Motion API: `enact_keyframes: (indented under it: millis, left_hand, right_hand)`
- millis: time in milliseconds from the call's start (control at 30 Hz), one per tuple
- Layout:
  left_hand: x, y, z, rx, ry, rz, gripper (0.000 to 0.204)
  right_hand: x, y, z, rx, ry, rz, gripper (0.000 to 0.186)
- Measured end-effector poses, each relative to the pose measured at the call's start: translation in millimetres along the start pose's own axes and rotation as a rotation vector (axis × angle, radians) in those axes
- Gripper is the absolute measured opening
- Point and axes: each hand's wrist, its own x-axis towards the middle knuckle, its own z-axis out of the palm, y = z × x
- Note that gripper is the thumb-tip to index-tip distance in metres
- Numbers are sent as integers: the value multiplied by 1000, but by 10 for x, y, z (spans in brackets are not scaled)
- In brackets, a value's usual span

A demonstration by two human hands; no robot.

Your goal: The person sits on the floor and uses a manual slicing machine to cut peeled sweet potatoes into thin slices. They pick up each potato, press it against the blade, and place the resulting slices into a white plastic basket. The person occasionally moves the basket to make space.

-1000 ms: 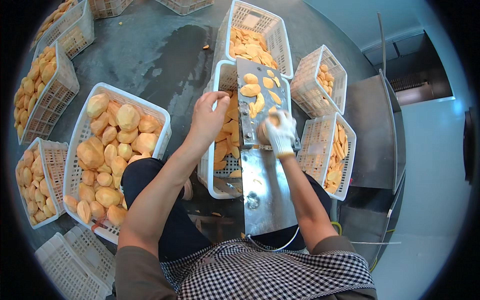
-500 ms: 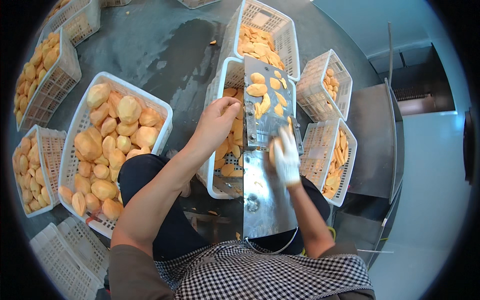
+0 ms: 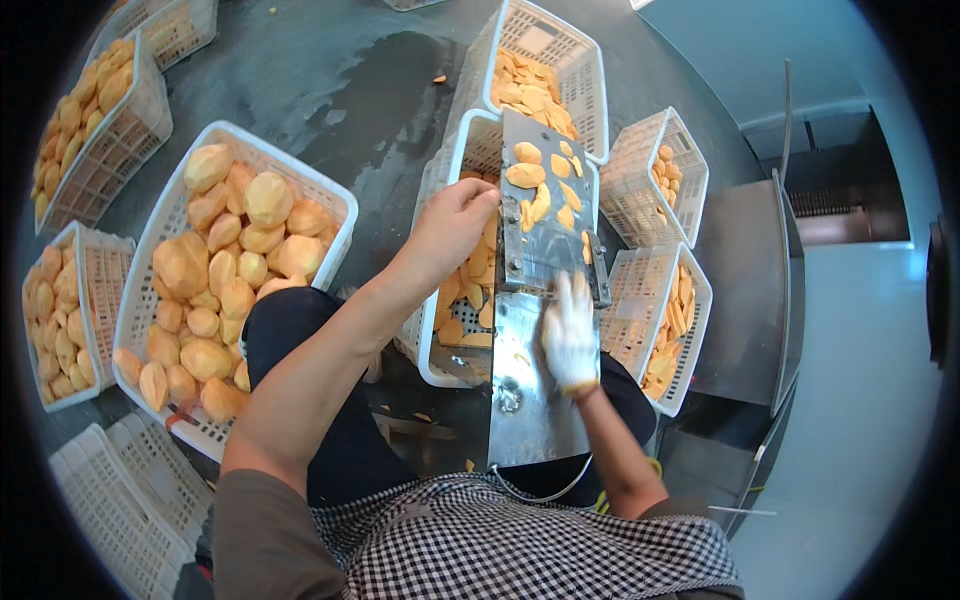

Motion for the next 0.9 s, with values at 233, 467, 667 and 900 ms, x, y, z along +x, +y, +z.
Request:
enact_keyframes:
  millis: [233,467,667,900]
  left_hand:
    - [-76,-160,168,-136,-69,51,35]
    - [-217,132,-507,29,370,441,26]
    - [-1385,-579,-2336,1121,1052,12,46]
    - [-3330,-2134,-3620,1584,817,-444,62]
  right_hand:
    - [313,123,533,-228,48,-16,61]
    - [895,423,824,-701,-54,-16,41]
    - [1304,613,854,-600,-169,92,40]
    - [1262,767,1050,-560,-37,-26,43]
